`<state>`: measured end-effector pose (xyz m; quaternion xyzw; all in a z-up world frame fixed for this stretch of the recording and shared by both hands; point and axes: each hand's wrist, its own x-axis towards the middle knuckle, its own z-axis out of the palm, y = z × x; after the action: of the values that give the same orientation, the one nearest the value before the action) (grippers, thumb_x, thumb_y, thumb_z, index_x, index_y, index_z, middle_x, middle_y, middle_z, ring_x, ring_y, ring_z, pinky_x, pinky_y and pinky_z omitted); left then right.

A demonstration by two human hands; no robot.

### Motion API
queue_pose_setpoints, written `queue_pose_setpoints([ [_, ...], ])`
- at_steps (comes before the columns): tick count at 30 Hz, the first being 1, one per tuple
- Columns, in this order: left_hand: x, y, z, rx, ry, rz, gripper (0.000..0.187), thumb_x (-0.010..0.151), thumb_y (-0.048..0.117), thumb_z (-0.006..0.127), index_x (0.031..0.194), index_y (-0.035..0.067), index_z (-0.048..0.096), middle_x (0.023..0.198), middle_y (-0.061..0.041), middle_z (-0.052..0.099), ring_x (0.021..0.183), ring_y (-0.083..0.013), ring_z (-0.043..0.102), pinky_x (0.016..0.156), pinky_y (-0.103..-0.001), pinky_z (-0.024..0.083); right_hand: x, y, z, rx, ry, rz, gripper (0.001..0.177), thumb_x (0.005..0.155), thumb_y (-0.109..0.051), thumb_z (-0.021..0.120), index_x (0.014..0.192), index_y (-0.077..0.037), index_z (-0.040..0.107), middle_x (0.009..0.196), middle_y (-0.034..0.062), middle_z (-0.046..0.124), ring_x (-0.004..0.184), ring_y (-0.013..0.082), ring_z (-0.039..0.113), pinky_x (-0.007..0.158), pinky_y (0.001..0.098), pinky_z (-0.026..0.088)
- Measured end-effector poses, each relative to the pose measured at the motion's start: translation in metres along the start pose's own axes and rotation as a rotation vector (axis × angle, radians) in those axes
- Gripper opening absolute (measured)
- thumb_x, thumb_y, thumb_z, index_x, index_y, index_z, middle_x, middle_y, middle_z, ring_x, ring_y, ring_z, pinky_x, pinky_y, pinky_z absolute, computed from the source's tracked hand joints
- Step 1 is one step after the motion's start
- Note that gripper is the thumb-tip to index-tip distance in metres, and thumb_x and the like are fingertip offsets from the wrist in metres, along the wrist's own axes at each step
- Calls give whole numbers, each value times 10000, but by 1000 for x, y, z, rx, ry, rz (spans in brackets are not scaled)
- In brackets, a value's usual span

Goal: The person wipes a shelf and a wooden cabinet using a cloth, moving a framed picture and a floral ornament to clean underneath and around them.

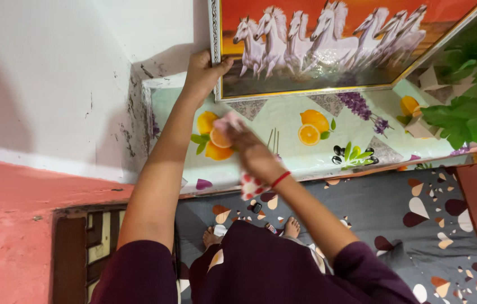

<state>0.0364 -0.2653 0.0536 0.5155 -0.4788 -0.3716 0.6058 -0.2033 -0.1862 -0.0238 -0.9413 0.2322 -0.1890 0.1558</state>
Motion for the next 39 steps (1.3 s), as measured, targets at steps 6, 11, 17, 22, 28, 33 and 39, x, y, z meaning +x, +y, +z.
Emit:
queue_pose_setpoints([
  [6, 5, 30, 11, 106, 15, 119, 134, 943, 107, 771, 1028, 8, 744, 792, 57, 645, 691, -31, 519, 626, -234, 454, -68, 106, -84, -144, 105, 408, 1082, 608, 103, 684, 1604, -71, 300, 1666, 233, 173, 1540, 397, 222, 1252, 406, 258],
  [11, 12, 52, 16, 175, 20, 177, 118, 938, 105, 782, 994, 6, 748, 779, 47, 663, 680, -30, 526, 627, -233, 467, -63, 104, -87, -274, 175, 456, 1071, 635, 87, 780, 1593, -23, 314, 1672, 177, 268, 1566, 327, 257, 1308, 373, 216],
  [17, 15, 51, 23, 138, 31, 170, 122, 919, 90, 776, 1008, 10, 754, 833, 30, 729, 715, -27, 602, 658, -228, 525, 54, 1, 16, -37, 157, -13, 980, 639, 44, 746, 1554, 41, 395, 1600, 253, 430, 1534, 365, 327, 1308, 392, 228],
  [22, 15, 47, 24, 90, 10, 164, 141, 919, 91, 781, 1027, 5, 750, 855, 30, 733, 727, -27, 605, 664, -231, 529, 109, -17, 56, -41, 160, -109, 698, 742, -6, 717, 1413, 40, 534, 1445, 242, 573, 1451, 393, 454, 1247, 413, 333],
  [28, 12, 47, 23, 137, 66, 149, 134, 916, 83, 787, 1017, 2, 750, 839, 25, 727, 712, -36, 584, 654, -232, 508, 42, 114, -9, 45, -306, 673, 285, 863, -55, 651, 1140, -8, 701, 1111, 249, 762, 950, 358, 761, 872, 436, 614],
  [33, 11, 45, 24, 24, 40, 153, 132, 932, 69, 763, 1045, 11, 728, 874, 48, 724, 752, -21, 600, 692, -214, 509, -22, 173, -79, -244, 281, 245, 569, 766, 38, 583, 1332, -18, 612, 1106, 252, 729, 1029, 428, 684, 939, 475, 568],
  [39, 3, 51, 35, -86, 164, 168, 82, 989, 95, 744, 990, 24, 704, 781, 87, 566, 701, -24, 450, 627, -221, 386, 15, 109, -33, -151, 165, 207, 917, 600, 19, 704, 1473, 74, 431, 1460, 328, 509, 1399, 464, 426, 1192, 441, 344],
])
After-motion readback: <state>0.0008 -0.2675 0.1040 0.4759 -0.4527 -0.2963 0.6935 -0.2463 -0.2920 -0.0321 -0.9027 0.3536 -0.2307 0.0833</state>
